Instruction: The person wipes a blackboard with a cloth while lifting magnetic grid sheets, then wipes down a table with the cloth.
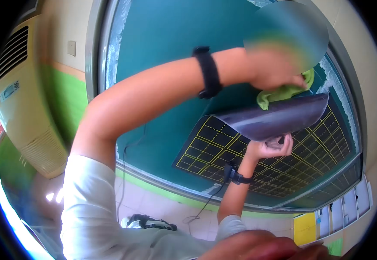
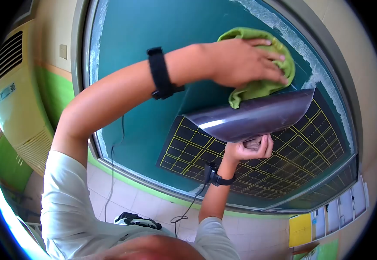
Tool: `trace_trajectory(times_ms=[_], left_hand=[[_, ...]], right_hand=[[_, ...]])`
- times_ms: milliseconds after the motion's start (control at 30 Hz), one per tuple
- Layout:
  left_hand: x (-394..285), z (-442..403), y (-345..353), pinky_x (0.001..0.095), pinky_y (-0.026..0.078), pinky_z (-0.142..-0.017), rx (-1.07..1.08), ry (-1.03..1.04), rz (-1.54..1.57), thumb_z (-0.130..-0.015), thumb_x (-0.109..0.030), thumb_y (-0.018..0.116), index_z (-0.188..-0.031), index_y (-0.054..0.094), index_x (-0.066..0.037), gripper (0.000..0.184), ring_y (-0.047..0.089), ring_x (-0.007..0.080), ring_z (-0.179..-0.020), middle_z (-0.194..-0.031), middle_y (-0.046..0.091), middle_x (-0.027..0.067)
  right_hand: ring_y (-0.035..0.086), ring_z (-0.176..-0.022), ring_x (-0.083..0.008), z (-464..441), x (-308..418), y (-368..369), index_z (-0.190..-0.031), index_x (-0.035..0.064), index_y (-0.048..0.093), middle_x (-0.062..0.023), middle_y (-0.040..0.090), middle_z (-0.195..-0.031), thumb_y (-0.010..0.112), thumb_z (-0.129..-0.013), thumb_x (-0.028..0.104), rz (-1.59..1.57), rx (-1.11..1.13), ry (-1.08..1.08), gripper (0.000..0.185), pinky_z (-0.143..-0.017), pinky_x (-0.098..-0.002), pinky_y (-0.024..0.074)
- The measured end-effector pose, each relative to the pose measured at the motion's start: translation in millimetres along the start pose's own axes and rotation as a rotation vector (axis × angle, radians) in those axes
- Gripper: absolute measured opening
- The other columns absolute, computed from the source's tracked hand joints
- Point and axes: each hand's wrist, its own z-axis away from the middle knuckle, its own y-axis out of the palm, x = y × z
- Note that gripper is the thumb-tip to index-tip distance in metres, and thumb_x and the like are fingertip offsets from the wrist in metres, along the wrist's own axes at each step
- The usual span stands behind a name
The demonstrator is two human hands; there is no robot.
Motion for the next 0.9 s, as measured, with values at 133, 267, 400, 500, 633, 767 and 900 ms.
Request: trace_trajectory(times_ms=[133, 267, 400, 500, 633, 767, 900], left_hand=[[-2.8, 45.7, -20.9, 0.0468, 0.024, -0.118, 0.109, 0.044, 0.137, -0.081, -0.006, 0.058, -0.139, 0.048, -0.023, 0.062, 0.040, 0.0243, -0.137, -0.137, 0.054, 0.0002], [7.2, 91.8, -66.7, 0.0453, 0.028, -0.116, 0.121, -0.140, 0.037, -0.071, -0.012, 0.063, -0.140, 0.046, -0.018, 0.071, 0.042, 0.0276, -0.134, -0.136, 0.053, 0.0087], [1.7, 122.3, -117.6, 0.0457, 0.033, -0.110, 0.214, -0.581, -0.098, -0.078, -0.014, 0.057, -0.137, 0.046, -0.010, 0.060, 0.045, 0.0321, -0.128, -0.141, 0.047, 0.0126], [-3.1, 143.5, -103.6, 0.0482, 0.028, -0.111, 0.127, -0.652, -0.273, -0.079, -0.013, 0.056, -0.141, 0.043, -0.011, 0.063, 0.040, 0.0360, -0.131, -0.145, 0.043, 0.0144], [-57.8, 177.4, -59.0, 0.0556, 0.013, -0.118, 0.361, -0.385, 0.128, -0.076, -0.022, 0.058, -0.145, 0.040, -0.022, 0.071, 0.029, 0.0272, -0.144, -0.141, 0.048, 0.0095], [-95.7, 237.6, -28.8, 0.0462, 0.026, -0.118, 0.658, -0.200, 0.264, -0.083, -0.029, 0.059, -0.137, 0.048, -0.026, 0.055, 0.035, 0.0206, -0.139, -0.133, 0.052, 0.0014], [-71.5, 221.7, -49.0, 0.0466, 0.028, -0.117, 0.611, -0.113, 0.122, -0.081, -0.032, 0.063, -0.137, 0.048, -0.029, 0.058, 0.037, 0.0195, -0.137, -0.133, 0.052, 0.0006]], right_hand=[[0.044, -0.117, -0.0282, -2.2, -0.3, -1.2, -0.129, -0.0032, 0.031, -0.0179, 0.029, -0.127, 0.074, -0.082, 0.009, 0.002, -0.007, -0.012, 0.065, -0.106, -0.0384, 0.0400], [0.044, -0.112, -0.0258, -1.9, -4.3, -0.4, -0.123, -0.0018, 0.033, -0.0162, 0.031, -0.123, 0.077, -0.079, 0.012, 0.007, -0.026, 0.027, 0.064, -0.105, -0.0381, 0.0385], [0.045, -0.108, -0.0241, 1.5, -2.4, 0.0, -0.116, 0.0012, 0.035, -0.0142, 0.034, -0.118, 0.080, -0.075, 0.014, -0.050, -0.083, 0.143, 0.062, -0.098, -0.0373, 0.0395], [0.046, -0.105, -0.0230, 5.0, -8.0, 0.6, -0.115, 0.0028, 0.035, -0.0127, 0.034, -0.116, 0.080, -0.075, 0.015, -0.050, -0.096, 0.157, 0.061, -0.096, -0.0372, 0.0402], [0.046, -0.105, -0.0203, 7.4, -6.5, -2.5, -0.111, 0.0053, 0.036, -0.0114, 0.036, -0.115, 0.079, -0.076, 0.014, -0.047, -0.063, 0.242, 0.056, -0.093, -0.0357, 0.0417], [0.048, -0.107, -0.0179, 9.2, -4.0, -5.3, -0.109, 0.0076, 0.038, -0.0089, 0.039, -0.114, 0.079, -0.076, 0.015, 0.018, -0.100, 0.425, 0.053, -0.095, -0.0347, 0.0430], [0.049, -0.106, -0.0183, 14.8, -12.7, -0.2, -0.109, 0.0083, 0.038, -0.0077, 0.040, -0.114, 0.080, -0.076, 0.016, 0.015, -0.130, 0.382, 0.054, -0.097, -0.0353, 0.0429]])
